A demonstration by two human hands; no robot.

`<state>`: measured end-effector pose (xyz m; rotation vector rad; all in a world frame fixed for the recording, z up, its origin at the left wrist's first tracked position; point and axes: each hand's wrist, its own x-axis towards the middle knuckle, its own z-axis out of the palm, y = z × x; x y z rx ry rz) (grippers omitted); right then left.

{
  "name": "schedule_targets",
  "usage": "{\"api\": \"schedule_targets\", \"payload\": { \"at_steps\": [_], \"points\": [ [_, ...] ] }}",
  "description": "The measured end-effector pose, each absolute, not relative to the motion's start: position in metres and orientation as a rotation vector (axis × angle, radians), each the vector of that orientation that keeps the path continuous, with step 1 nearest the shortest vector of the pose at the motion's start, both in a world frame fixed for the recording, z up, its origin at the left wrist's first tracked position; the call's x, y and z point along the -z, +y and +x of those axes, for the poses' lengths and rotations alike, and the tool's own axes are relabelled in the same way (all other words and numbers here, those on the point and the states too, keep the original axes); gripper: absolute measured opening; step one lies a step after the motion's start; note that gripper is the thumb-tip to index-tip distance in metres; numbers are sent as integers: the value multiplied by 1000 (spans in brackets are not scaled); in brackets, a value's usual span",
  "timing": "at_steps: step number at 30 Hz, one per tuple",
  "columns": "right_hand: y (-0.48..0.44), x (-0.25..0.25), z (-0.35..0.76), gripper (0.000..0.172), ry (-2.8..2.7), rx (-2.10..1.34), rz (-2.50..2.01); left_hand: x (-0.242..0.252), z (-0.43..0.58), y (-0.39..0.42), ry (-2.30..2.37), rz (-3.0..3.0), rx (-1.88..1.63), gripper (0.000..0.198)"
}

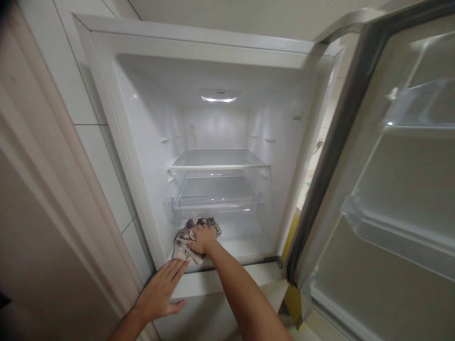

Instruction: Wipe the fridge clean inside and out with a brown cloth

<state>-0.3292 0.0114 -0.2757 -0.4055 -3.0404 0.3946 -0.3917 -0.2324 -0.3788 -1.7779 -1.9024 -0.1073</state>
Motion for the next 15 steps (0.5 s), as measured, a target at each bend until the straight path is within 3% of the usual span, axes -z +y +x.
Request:
{"api": "schedule_targets", "payload": {
  "at_steps": [4,15],
  "points": [
    [28,273,-282,73,-3020,-403,-476,371,-392,-233,-1759,-1777,128,99],
    [150,278,-250,70,-2776,-363,-1153,363,-385,-230,-1773,-1725,110,110]
  ]
}}
